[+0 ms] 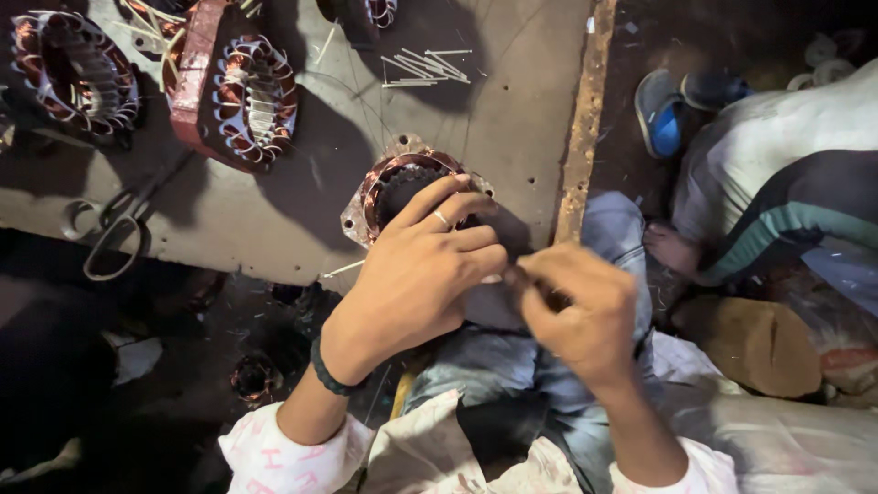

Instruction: The person is rewinding electric motor stators by hand, inserting copper wire coils into the slots and securing them with wooden sticks.

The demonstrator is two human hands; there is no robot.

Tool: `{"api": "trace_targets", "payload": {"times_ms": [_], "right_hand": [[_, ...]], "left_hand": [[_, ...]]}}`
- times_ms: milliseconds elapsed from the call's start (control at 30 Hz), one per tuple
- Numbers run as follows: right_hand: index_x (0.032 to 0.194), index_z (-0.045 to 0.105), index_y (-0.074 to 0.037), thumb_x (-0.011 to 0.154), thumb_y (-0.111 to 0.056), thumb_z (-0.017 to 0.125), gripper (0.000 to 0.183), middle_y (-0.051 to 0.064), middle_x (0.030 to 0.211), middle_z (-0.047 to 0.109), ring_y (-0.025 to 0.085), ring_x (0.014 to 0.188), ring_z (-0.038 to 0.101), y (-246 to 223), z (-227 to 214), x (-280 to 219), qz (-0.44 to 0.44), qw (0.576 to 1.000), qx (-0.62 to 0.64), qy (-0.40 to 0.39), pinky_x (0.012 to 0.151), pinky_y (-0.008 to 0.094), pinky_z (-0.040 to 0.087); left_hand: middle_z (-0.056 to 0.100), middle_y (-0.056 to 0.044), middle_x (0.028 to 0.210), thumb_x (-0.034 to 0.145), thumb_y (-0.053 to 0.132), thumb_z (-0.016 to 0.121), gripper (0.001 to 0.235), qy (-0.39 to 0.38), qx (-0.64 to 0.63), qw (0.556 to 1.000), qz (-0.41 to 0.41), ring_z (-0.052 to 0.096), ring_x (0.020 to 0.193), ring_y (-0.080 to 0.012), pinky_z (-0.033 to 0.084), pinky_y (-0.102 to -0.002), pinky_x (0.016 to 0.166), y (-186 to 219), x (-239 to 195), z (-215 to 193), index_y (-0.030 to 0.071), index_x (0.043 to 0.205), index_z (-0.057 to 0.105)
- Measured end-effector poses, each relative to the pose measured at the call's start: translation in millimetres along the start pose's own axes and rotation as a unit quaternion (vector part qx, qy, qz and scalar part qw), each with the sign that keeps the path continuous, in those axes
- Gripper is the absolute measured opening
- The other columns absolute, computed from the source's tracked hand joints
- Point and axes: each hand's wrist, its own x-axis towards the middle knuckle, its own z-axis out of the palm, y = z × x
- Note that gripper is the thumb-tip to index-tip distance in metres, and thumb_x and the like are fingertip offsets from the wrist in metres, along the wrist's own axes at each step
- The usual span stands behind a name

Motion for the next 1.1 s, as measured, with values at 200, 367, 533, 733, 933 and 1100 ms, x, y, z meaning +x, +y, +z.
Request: {"api": "trace_targets", "payload": {"times_ms": [200, 367, 533, 733, 933, 1100], "right_hand": [[0.085, 0.074, -0.002, 0.08, -0.002, 0.079, 0.007, 0.008, 0.083, 0.075, 0.018, 0.072, 0.07, 24, -52, 2, 0.113, 0.992, 0.052, -0.004, 0.07, 0.029, 0.052], [0.106, 0.071, 0.002, 0.076, -0.001, 0.076, 0.031, 0.017, 0.109, 0.069, 0.027, 0.103, 0.067, -14, -48, 11, 0.064, 0.986, -0.115, 0.1, 0.089, 0.035, 0.054], [0.1, 0.074, -0.002, 0.072, -0.008, 0.085, 0.031, 0.012, 0.098, 0.073, 0.028, 0.101, 0.069, -27, -20, 17, -0.049, 0.992, -0.111, 0.02, 0.091, 0.041, 0.049], [0.096, 0.075, -0.006, 0.08, -0.003, 0.083, 0.018, 0.007, 0.094, 0.072, 0.023, 0.09, 0.07, -5, -6, 7, 0.007, 0.999, -0.036, 0.037, 0.086, 0.035, 0.05], [0.088, 0.071, -0.003, 0.074, 0.0, 0.082, 0.018, 0.009, 0.089, 0.069, 0.027, 0.086, 0.068, -7, 6, -2, -0.047, 0.996, -0.052, 0.048, 0.084, 0.038, 0.05], [0.088, 0.073, -0.003, 0.072, 0.001, 0.082, 0.019, 0.008, 0.087, 0.07, 0.026, 0.081, 0.067, -6, 3, 2, -0.029, 0.997, -0.055, 0.054, 0.078, 0.038, 0.05]], "left_hand": [[0.067, -0.006, 0.098, 0.067, 0.012, 0.073, 0.02, 0.0, -0.006, 1.0, 0.002, 0.055, 0.127, -0.0322, 0.031, -0.049, 0.122, -3, -1, 1, 0.007, 0.083, 0.062], [0.067, -0.01, 0.099, 0.065, 0.017, 0.077, 0.026, -0.007, -0.041, 0.999, 0.002, 0.053, 0.13, -0.0344, 0.03, -0.048, 0.124, -4, -2, -1, 0.003, 0.081, 0.061], [0.068, -0.01, 0.1, 0.062, 0.008, 0.073, 0.026, -0.001, -0.042, 0.999, 0.006, 0.055, 0.129, -0.0332, 0.03, -0.048, 0.124, -6, -2, 0, 0.004, 0.088, 0.069], [0.069, -0.008, 0.099, 0.07, 0.007, 0.073, 0.021, 0.018, -0.07, 0.997, 0.013, 0.056, 0.128, -0.032, 0.031, -0.048, 0.126, -8, -3, 1, 0.003, 0.09, 0.071], [0.069, -0.006, 0.091, 0.058, 0.007, 0.069, 0.019, 0.009, -0.033, 0.999, -0.002, 0.058, 0.126, -0.0326, 0.032, -0.049, 0.123, -4, -3, 2, 0.005, 0.076, 0.07], [0.069, -0.008, 0.091, 0.061, 0.009, 0.069, 0.016, 0.039, -0.043, 0.998, -0.001, 0.058, 0.126, -0.033, 0.032, -0.05, 0.123, -1, -4, 4, 0.006, 0.077, 0.069]]}}
